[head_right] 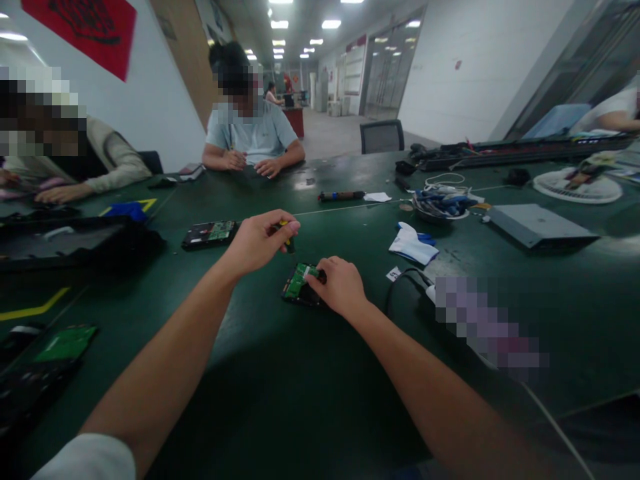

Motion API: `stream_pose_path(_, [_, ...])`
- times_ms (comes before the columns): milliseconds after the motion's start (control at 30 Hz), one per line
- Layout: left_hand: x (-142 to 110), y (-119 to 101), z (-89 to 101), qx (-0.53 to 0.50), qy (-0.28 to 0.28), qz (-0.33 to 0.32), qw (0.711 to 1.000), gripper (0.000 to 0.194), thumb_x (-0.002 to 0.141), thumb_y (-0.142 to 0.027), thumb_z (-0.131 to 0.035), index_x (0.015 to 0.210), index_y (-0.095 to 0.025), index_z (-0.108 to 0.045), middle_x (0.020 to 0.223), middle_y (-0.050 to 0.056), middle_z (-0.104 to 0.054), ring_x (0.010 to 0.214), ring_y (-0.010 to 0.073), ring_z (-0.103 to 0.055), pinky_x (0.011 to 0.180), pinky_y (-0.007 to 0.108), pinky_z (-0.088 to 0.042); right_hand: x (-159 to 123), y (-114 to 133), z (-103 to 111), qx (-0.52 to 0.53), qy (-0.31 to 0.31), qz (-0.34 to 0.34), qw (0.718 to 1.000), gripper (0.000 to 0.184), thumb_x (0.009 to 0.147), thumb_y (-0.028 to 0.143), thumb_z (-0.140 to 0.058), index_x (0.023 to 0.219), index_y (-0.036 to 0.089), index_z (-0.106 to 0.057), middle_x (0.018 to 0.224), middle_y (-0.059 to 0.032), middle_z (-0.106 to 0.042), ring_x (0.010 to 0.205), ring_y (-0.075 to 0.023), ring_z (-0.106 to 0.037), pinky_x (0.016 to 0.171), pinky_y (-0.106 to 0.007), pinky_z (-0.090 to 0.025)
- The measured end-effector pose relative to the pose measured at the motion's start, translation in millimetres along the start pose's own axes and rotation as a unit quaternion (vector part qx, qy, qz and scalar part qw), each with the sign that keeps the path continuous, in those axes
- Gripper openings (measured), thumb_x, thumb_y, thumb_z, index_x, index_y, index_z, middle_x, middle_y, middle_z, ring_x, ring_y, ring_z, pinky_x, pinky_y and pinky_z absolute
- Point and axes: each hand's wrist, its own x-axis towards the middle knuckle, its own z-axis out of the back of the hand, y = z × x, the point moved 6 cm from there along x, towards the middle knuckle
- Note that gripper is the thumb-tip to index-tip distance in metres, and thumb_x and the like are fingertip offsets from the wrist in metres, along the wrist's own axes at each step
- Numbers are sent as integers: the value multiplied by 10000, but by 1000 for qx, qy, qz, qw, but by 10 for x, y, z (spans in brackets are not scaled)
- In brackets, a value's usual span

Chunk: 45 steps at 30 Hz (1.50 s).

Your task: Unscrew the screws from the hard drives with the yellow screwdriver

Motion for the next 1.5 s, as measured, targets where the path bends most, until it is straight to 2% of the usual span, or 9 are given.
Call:
stream_pose_path(300, [11, 36, -47, -23, -8, -3, 1000, 189, 971, -376, -582, 937, -195, -621, 830, 36, -728, 673, 141, -606, 649, 273, -458, 19, 33, -12, 36, -35, 99, 994, 231, 935, 283, -745, 1137, 178, -706, 1152, -122, -683, 1083, -293, -620, 921, -437, -483])
stream_pose_path(433, [9, -48, 27, 25, -27, -42, 998, 179, 957, -313, -561, 902, -184, -672, 865, 42, -708, 784, 168, -612, 743, 308, -471, 23, 125, 8, 34, -10, 167, 985, 90, 986, 249, -683, 1033, 204, -744, 1097, -95, -724, 1048, -276, -624, 885, -423, -464])
stream_pose_path(567, [20, -61, 85, 53, -42, -52, 996, 186, 934, -274, -561, 879, -181, -713, 927, 61, -717, 907, 200, -637, 851, 353, -485, 14, 176, 28, 44, 9, 199, 979, 127, 1008, 218, -638, 971, 194, -756, 1038, -86, -753, 988, -253, -649, 855, -403, -454])
stream_pose_path(700, [45, 19, 55, -31, -17, -17, 999, 205, 921, -328, -592, 890, -186, -737, 945, 60, -733, 911, 197, -652, 827, 344, -510, -6, 198, 50, 49, 8, 217, 975, 159, 1004, 231, -629, 941, 195, -770, 1013, -89, -754, 968, -247, -662, 867, -409, -456])
stream_pose_path(800, [41, 80, -17, -140, 26, 40, 989, 226, 891, -384, -634, 931, -194, -749, 931, 50, -727, 808, 165, -638, 627, 267, -486, -24, 208, 65, 63, 6, 225, 972, 204, 1023, 258, -597, 942, 205, -777, 1008, -87, -756, 982, -244, -671, 885, -413, -462])
stream_pose_path(900, [10, 106, -81, -252, 40, 105, 961, 197, 857, -353, -655, 950, -195, -725, 940, 56, -715, 766, 148, -625, 499, 218, -411, -32, 204, 65, 68, 10, 216, 974, 214, 1030, 272, -581, 975, 208, -778, 1050, -92, -758, 1022, -247, -675, 916, -422, -469])
stream_pose_path(1067, [-32, 108, -219, -412, 40, 183, 892, 164, 821, -316, -633, 932, -203, -591, 866, 54, -689, 760, 174, -659, 494, 233, -445, -32, 193, 47, 67, 21, 198, 978, 227, 1034, 294, -570, 994, 223, -783, 1096, -98, -761, 1054, -253, -672, 941, -440, -478])
stream_pose_path(1333, [-1, 191, -137, -325, -22, 201, 924, 179, 816, -292, -549, 730, -180, -659, 852, 84, -648, 760, 170, -585, 505, 235, -432, -30, 178, 46, 71, 24, 191, 979, 234, 1036, 310, -573, 1001, 222, -787, 1091, -104, -756, 1067, -259, -666, 949, -443, -485])
stream_pose_path(1500, [-29, 148, -180, -377, 3, 233, 897, 125, 821, -290, -589, 834, -182, -651, 812, 72, -665, 734, 176, -612, 521, 249, -473, -36, 187, 62, 78, 14, 199, 977, 233, 1034, 331, -590, 989, 208, -782, 1084, -107, -751, 1048, -258, -664, 936, -444, -487])
